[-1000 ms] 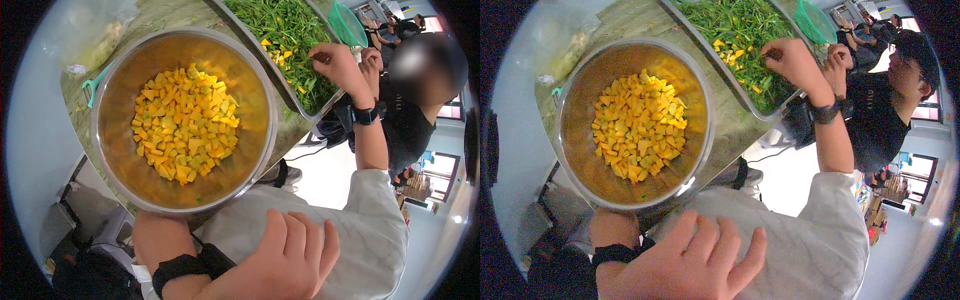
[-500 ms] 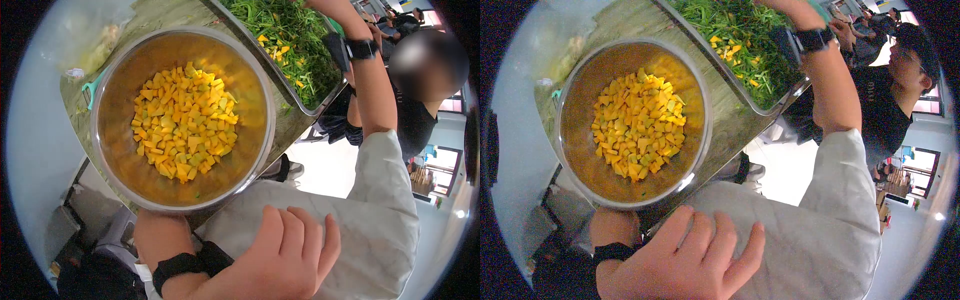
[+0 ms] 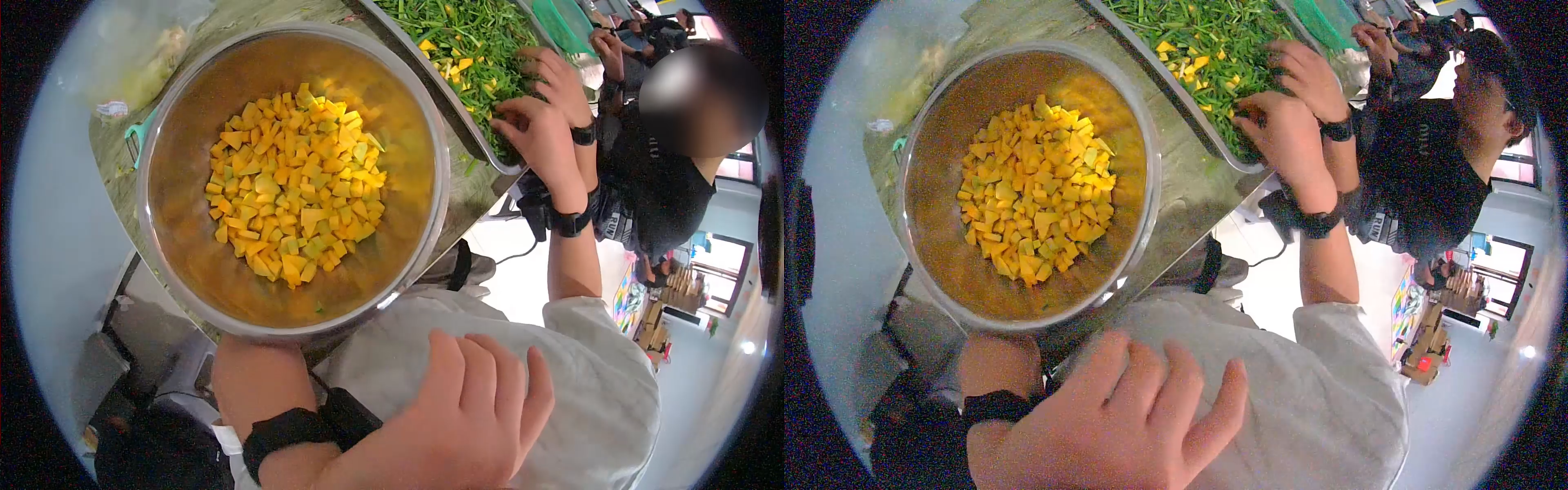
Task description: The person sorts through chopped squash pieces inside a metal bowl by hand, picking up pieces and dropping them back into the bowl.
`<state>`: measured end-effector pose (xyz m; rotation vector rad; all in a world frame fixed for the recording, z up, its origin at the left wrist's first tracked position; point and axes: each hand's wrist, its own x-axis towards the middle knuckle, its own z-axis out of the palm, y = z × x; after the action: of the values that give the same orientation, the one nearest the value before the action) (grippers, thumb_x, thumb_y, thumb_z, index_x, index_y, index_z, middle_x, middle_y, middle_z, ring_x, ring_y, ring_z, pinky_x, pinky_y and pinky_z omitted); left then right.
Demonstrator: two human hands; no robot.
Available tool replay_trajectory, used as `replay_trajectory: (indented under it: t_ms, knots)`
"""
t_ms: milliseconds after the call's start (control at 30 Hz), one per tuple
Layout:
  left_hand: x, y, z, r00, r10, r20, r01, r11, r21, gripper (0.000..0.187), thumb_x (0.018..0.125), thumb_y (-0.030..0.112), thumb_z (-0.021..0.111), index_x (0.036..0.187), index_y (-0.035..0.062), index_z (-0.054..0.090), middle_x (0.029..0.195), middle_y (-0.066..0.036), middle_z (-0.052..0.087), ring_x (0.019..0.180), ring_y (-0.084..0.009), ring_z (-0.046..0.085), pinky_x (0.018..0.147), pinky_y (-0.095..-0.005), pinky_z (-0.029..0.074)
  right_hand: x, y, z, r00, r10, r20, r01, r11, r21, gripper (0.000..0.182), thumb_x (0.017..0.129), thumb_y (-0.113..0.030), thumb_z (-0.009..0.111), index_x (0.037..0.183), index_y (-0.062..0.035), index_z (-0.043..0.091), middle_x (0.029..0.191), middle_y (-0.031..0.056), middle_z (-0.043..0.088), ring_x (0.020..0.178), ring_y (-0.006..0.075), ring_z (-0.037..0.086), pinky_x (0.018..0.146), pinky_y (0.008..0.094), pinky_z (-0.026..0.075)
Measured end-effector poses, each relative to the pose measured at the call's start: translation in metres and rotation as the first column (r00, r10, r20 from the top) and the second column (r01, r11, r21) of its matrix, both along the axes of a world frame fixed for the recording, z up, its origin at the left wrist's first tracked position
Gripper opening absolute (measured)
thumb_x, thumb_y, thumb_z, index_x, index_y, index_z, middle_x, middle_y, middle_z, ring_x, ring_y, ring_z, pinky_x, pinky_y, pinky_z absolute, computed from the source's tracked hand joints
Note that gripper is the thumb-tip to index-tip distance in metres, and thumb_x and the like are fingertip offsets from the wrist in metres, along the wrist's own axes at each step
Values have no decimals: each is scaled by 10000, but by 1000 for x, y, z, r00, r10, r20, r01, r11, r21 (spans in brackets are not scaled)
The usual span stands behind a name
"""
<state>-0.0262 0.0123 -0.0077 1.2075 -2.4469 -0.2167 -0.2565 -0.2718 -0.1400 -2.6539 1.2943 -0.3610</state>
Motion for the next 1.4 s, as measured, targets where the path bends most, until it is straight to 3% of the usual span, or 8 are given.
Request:
replay_trajectory:
  t_ms: [300,600,733,833,933,1033,1300,1400]
  knots:
    - [-1,7,3,999,-32,17,31,999,12,313,926,232,601,1099,-9,701,838,-155,690,826,-293,662,820,-477,560,5,3,-3,994,110,-2,-110,993,-31,140,849,-138,821,981,-94,814,914,109,704,810,298,691,711,405,550]
    - [-1,10,2,998,24,51,-23,1000,-19,325,939,225,591,1128,-19,693,893,-186,704,852,-317,671,834,-495,561,5,-2,-2,971,127,201,-102,986,-129,99,855,-83,774,950,-59,787,974,113,736,783,288,691,716,386,557]
    - [4,-2,6,995,86,58,-86,996,-6,368,898,226,667,1214,39,691,917,-140,669,837,-280,649,813,-437,557,7,6,8,980,-4,200,13,999,-42,129,843,-114,794,963,-65,791,938,125,746,811,302,716,747,392,571]
    - [8,-9,-7,967,225,119,-220,974,-50,462,856,253,681,1294,108,691,968,-96,675,899,-258,644,842,-480,529,0,-2,0,999,27,35,-26,999,-31,183,844,-194,827,992,-87,809,939,131,752,857,317,734,775,414,578]
    - [22,-22,14,921,369,120,-380,922,75,448,840,193,735,1268,69,689,999,-128,688,923,-282,666,860,-458,541,-1,3,-4,997,-78,19,77,995,66,180,844,-208,834,981,-93,815,944,134,747,862,332,731,772,429,573]
    - [34,-21,23,871,487,65,-492,864,110,454,821,109,784,1257,31,685,1049,-158,707,952,-302,692,893,-425,543,1,6,-10,998,-31,50,33,999,-40,169,840,-210,837,956,-90,816,954,135,741,860,345,727,764,440,569]
    - [64,-23,25,723,689,-42,-674,718,175,397,898,68,715,1293,39,690,966,-110,725,942,-240,688,924,-373,516,14,26,7,952,-57,300,92,990,-103,155,854,-186,833,943,-69,782,898,118,716,759,297,706,709,389,559]
    - [69,-31,19,720,694,-31,-678,712,181,370,920,79,712,1287,36,693,940,-105,719,925,-224,682,914,-360,513,52,63,45,819,191,541,-167,981,-95,162,845,-154,829,970,-63,779,899,108,723,753,272,701,695,370,555]
